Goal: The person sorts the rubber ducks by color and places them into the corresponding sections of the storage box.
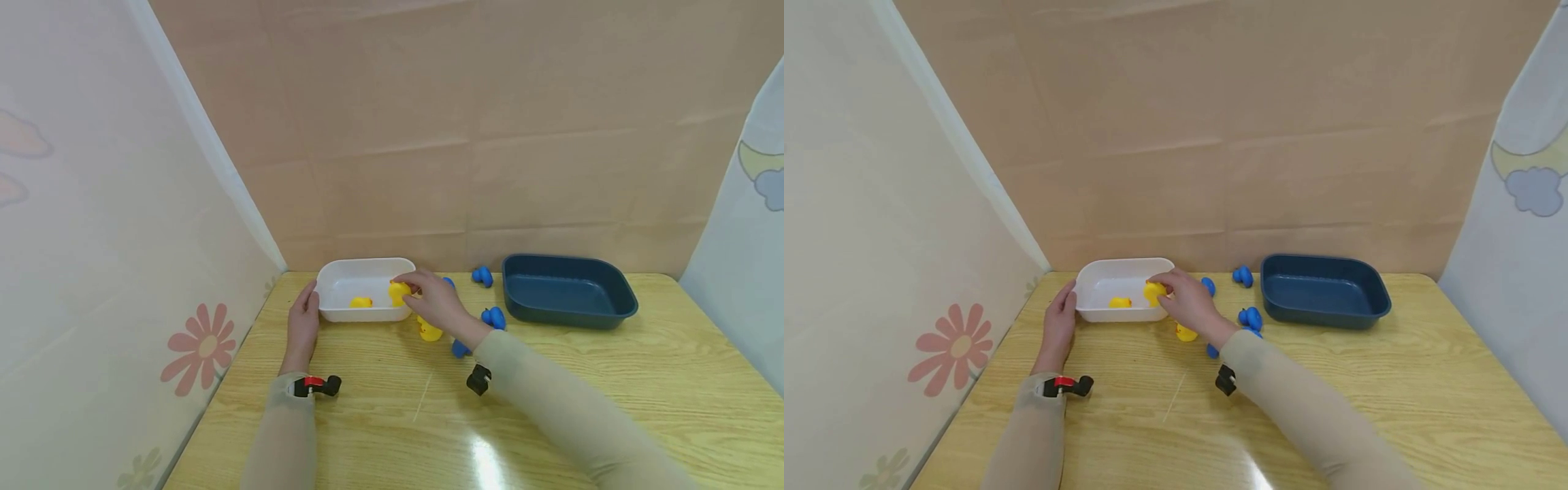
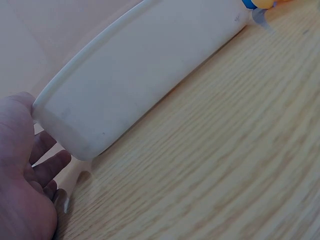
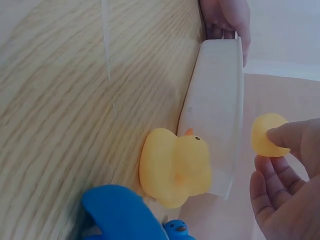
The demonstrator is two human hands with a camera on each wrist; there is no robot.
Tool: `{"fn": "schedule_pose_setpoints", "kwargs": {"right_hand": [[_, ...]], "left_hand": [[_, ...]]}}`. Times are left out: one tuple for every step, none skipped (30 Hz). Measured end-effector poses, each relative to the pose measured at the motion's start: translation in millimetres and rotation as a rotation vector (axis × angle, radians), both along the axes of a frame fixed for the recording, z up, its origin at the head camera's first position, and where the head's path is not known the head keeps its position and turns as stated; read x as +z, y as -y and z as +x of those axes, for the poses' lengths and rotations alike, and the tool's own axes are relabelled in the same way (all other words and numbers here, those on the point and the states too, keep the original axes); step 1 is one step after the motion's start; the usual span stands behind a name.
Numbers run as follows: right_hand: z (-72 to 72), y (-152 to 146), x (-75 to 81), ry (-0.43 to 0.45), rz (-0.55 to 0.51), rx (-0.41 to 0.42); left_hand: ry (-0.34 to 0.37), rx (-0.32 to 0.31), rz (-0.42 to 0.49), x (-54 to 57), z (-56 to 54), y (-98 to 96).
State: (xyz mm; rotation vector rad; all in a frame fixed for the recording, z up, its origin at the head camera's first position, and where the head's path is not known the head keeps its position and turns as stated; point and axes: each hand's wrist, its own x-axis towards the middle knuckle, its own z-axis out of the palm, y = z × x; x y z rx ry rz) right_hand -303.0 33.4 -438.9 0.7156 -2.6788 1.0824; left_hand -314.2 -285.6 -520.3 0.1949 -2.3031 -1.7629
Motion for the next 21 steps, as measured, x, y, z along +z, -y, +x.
{"fn": "schedule_pose_setpoints", "kwargs": {"right_hand": [[-1.0, 1, -0.8, 0.005, 0.003, 0.000], [-1.7, 2, -1.5, 0.012, 0.004, 0.001], [-2.1, 3, -2.1, 0.016, 0.007, 0.000], [-2.1, 4, -2.6, 0.022, 0.010, 0.000], [-2.1, 4, -3.3, 0.029, 0.012, 0.001], [-2.4, 5, -4.2, 0.032, 0.015, 0.002], [-2.5, 5, -4.8, 0.034, 0.018, 0.003], [-2.6, 5, -5.5, 0.035, 0.021, 0.003], [-2.8, 6, -6.3, 0.033, 0.024, 0.002], [-3.1, 6, -7.0, 0.034, 0.024, 0.002], [-3.2, 6, -7.5, 0.035, 0.025, 0.002], [-3.7, 6, -8.2, 0.035, 0.029, 0.002], [-3.8, 6, -8.4, 0.036, 0.031, 0.000], [-4.1, 7, -8.9, 0.036, 0.035, -0.001], [-4.4, 7, -9.4, 0.038, 0.039, -0.002], [-4.6, 7, -9.9, 0.039, 0.044, -0.003], [-4.9, 7, -10.5, 0.040, 0.051, -0.006], [-5.3, 8, -11.0, 0.042, 0.057, -0.008], [-5.5, 8, -11.4, 0.042, 0.060, -0.009], [-5.8, 8, -11.7, 0.043, 0.065, -0.011], [-6.1, 9, -12.1, 0.043, 0.070, -0.013]], "left_hand": [[0.003, -0.002, -0.001, 0.0, 0.4, 0.1], [0.001, 0.000, 0.000, -0.1, 0.4, 0.2], [0.001, 0.001, 0.001, -0.2, 0.5, 0.3], [0.000, 0.001, 0.002, -0.2, 0.5, 0.3], [0.000, 0.002, 0.001, -0.3, 0.6, 0.2], [0.000, 0.002, -0.001, -0.3, 0.5, 0.1], [-0.001, 0.002, -0.005, -0.4, 0.3, 0.2], [-0.004, 0.003, -0.009, -0.6, -0.3, 0.5], [-0.005, 0.001, -0.014, -0.8, -0.5, 0.7], [-0.007, 0.000, -0.016, -1.0, -0.8, 1.0], [-0.010, -0.001, -0.017, -1.2, -1.0, 1.2], [-0.012, -0.003, -0.018, -1.4, -1.1, 1.4], [-0.014, -0.005, -0.018, -1.7, -1.2, 1.5], [-0.014, -0.005, -0.017, -1.9, -1.3, 1.6], [-0.012, -0.004, -0.015, -2.2, -1.3, 1.6], [-0.009, -0.006, -0.014, -2.5, -1.5, 1.8], [-0.006, -0.006, -0.013, -2.8, -1.6, 1.9], [-0.002, -0.006, -0.011, -3.2, -1.9, 2.0], [0.001, -0.006, -0.009, -3.5, -2.1, 2.1], [0.004, -0.006, -0.005, -3.7, -2.4, 2.1], [0.004, -0.005, -0.002, -3.9, -2.7, 2.2]]}}
